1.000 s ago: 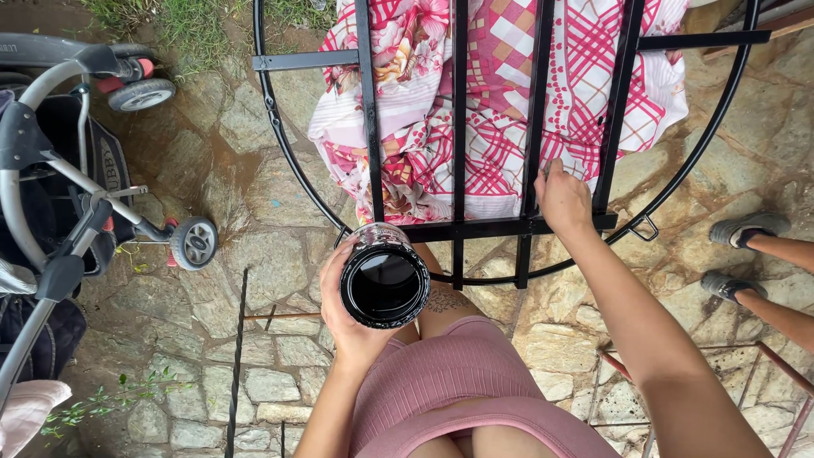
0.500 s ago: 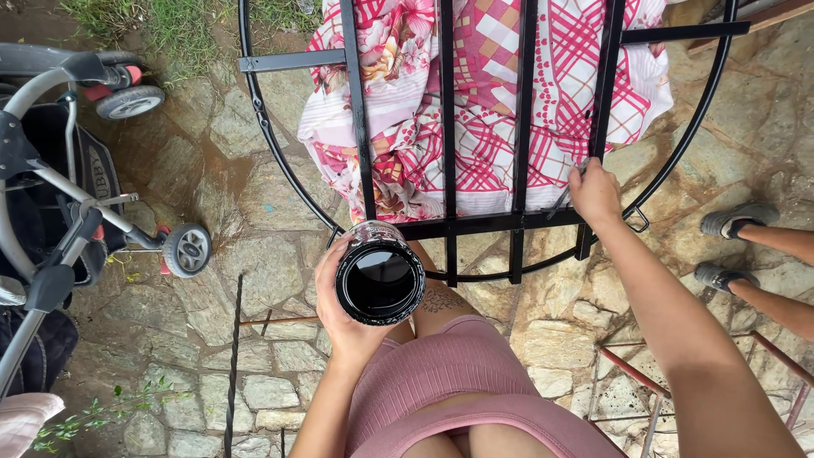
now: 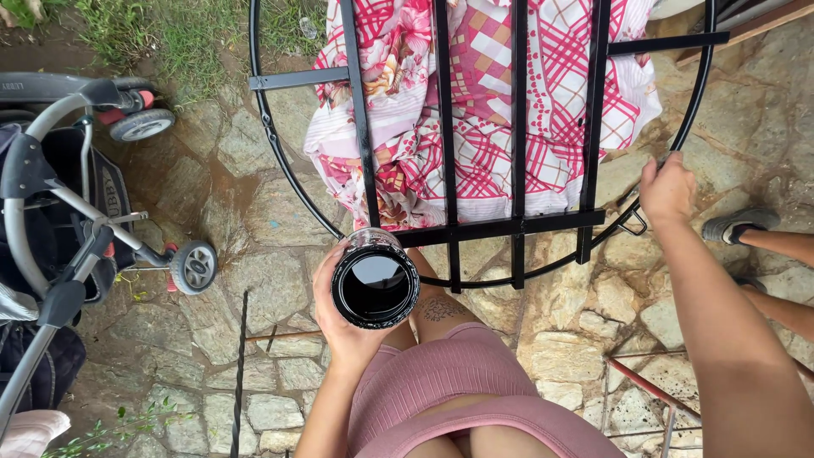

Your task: Painting a circular metal frame with black paint using a brush

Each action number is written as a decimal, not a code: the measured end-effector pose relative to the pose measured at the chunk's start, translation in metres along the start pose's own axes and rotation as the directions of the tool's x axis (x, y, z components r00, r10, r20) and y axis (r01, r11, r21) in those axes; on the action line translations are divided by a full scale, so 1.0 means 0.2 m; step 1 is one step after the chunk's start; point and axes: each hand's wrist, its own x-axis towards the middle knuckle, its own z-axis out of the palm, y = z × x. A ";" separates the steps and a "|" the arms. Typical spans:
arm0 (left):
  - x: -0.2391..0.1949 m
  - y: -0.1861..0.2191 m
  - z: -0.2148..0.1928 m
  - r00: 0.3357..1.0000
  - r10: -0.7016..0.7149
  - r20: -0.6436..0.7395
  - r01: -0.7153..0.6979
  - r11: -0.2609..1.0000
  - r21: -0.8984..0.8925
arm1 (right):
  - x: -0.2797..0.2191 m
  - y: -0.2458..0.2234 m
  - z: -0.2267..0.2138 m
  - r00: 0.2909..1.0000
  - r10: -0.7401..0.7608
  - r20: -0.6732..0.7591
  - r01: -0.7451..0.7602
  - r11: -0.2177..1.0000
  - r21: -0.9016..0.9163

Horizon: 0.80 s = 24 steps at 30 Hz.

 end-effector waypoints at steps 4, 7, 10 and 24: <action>-0.02 -0.01 -0.02 1.000 0.026 -0.013 -0.026 1.000 0.007 | -0.06 -0.09 0.08 0.986 0.138 0.096 -0.162 0.935 0.314; -0.03 -0.01 -0.05 0.998 0.061 -0.025 -0.061 0.998 0.015 | -0.06 -0.01 0.22 0.999 -0.010 0.041 -0.003 0.950 0.312; -0.06 -0.01 -0.08 0.999 0.045 -0.027 -0.044 0.998 0.036 | -0.12 0.04 0.09 0.974 0.156 0.162 -0.196 0.941 0.276; -0.02 -0.08 -0.37 0.997 0.034 -0.073 -0.033 0.999 0.006 | -0.57 0.22 -0.24 0.954 0.171 -0.247 -0.081 0.938 0.337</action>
